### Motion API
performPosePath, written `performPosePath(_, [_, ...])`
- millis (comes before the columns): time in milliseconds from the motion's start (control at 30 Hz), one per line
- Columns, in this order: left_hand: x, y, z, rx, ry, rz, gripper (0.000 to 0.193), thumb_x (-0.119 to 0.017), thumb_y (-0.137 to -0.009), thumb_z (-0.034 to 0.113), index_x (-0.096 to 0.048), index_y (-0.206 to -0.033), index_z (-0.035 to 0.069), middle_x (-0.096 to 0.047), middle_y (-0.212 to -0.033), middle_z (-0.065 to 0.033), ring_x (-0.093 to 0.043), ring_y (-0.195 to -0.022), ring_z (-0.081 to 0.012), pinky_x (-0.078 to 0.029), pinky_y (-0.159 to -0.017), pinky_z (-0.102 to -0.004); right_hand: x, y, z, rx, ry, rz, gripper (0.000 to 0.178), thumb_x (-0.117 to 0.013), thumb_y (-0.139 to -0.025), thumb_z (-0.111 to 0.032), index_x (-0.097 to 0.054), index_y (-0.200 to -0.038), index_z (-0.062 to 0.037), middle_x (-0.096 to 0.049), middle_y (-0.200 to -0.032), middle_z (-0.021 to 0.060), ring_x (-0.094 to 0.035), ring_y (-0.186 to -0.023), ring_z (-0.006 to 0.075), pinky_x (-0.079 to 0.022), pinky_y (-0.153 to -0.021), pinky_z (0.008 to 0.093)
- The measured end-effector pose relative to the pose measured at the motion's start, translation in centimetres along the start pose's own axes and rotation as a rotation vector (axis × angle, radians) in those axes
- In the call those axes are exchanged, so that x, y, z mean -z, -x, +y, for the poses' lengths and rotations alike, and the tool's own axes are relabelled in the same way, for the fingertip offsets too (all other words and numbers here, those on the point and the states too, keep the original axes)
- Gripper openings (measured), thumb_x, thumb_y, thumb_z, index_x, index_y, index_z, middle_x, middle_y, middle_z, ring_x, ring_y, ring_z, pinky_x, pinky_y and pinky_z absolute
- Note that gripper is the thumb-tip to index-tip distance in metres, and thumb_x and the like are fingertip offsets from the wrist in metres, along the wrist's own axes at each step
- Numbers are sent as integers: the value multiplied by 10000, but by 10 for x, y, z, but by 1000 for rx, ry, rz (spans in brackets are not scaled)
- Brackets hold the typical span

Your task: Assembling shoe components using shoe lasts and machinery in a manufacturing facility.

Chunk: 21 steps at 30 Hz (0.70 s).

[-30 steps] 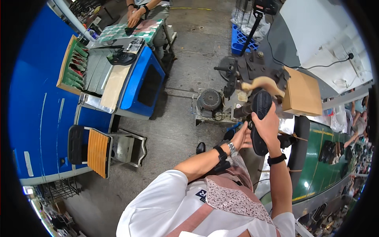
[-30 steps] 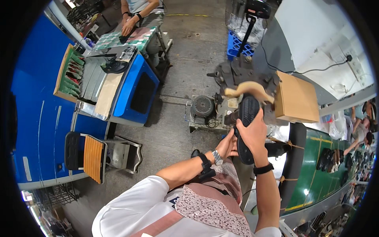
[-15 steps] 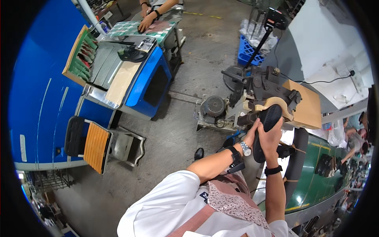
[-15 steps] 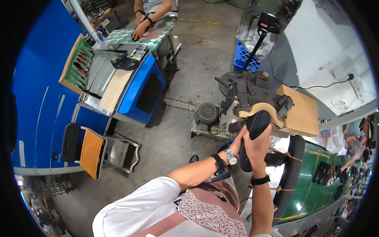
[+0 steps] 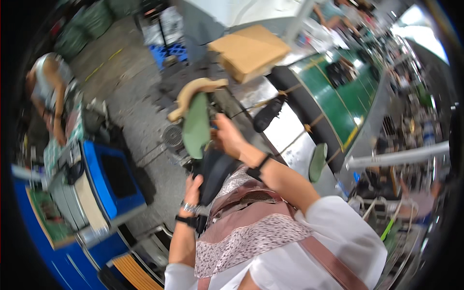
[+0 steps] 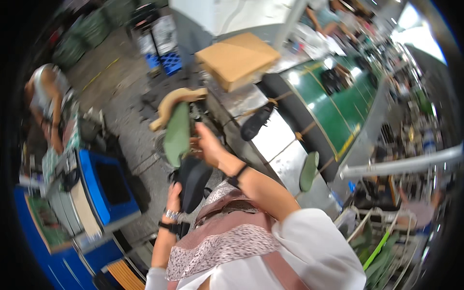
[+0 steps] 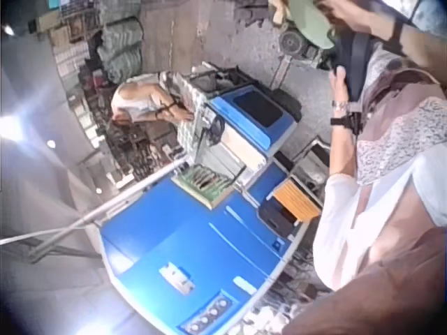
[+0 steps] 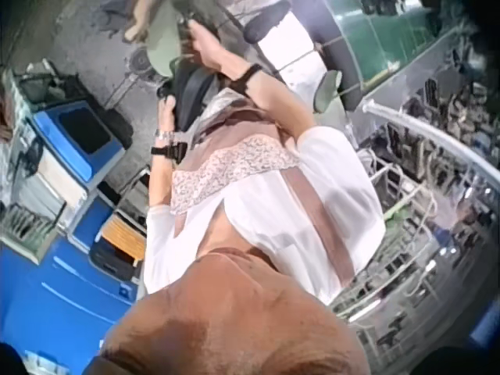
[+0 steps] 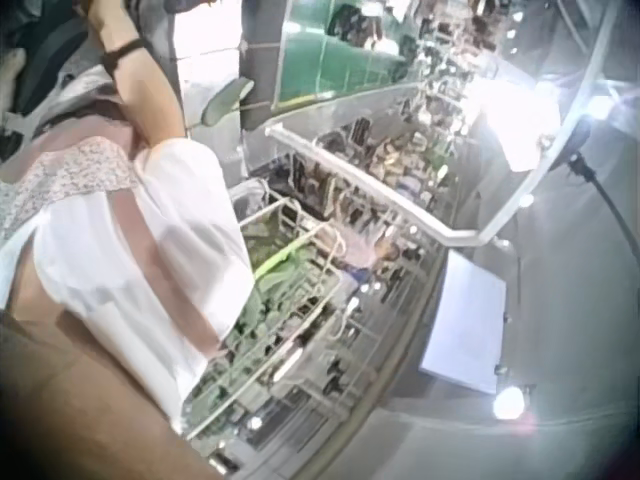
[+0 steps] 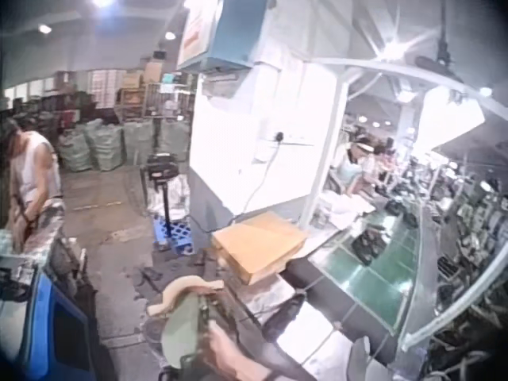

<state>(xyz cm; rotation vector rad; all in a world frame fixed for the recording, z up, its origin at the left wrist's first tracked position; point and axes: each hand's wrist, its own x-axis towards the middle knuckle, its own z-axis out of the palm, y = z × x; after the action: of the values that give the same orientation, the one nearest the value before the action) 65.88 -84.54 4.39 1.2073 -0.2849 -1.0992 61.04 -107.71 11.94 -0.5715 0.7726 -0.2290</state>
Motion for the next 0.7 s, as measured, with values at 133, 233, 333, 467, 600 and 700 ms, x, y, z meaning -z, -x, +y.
performPosePath(133, [25, 32, -4, 106, -286, 27, 567, -717, -858, 372, -570, -1245, -15, -628, -1131, -67, -600, -1004, -187, -485, -896, -325, -26, -41, 6, 63, -158, -252, 381, -697, -897, -285, -583, -1197, -80, -646, -1091, 84, -632, -1014, 194, -516, -898, 363])
performPosePath(233, [3, 37, -4, 221, -159, 216, 515, -747, -840, 269, -586, -1228, -29, -634, -1156, -89, -616, -982, -196, -496, -881, -327, 3, 5, -13, 144, 0, -315, 613, -729, -865, -233, -466, -1386, -46, -577, -1234, 81, -560, -1152, 198, -462, -993, 349])
performPosePath(333, [-32, 2, -3, 181, -159, 93, 511, -755, -837, 213, -574, -1247, -32, -642, -1149, -99, -622, -974, -196, -498, -871, -322, 69, 80, -48, 477, 258, -157, 963, -853, -714, -196, -304, -1486, -21, -389, -1448, 150, -374, -1363, 273, -320, -1131, 380])
performPosePath(467, [-95, -86, -16, -95, -821, -53, 634, -814, -736, 189, -510, -1248, -29, -550, -1262, -160, -497, -1207, -270, -358, -1064, -369, 214, 148, -69, 696, 604, 608, 845, -787, -711, -74, -341, -1429, -53, -530, -1280, 131, -532, -1191, 253, -412, -1043, 361])
performPosePath(600, [-235, -164, -6, -298, -948, -326, 616, -783, -746, 145, -513, -1289, 39, -588, -1233, -139, -549, -1179, -280, -419, -1017, -384, 356, 215, -61, 861, 881, 1527, 853, -775, -723, -98, -325, -1448, -81, -562, -1290, 212, -594, -1162, 371, -487, -963, 410])
performPosePath(700, [-308, -228, -34, -434, -1226, -454, 346, -777, -761, 216, -667, -1028, 25, -639, -1109, -167, -606, -1019, -354, -475, -922, -418, 428, 241, -33, 641, 938, 1586, 848, -743, -770, -82, -296, -1490, -81, -523, -1363, 217, -552, -1211, 399, -462, -992, 429])
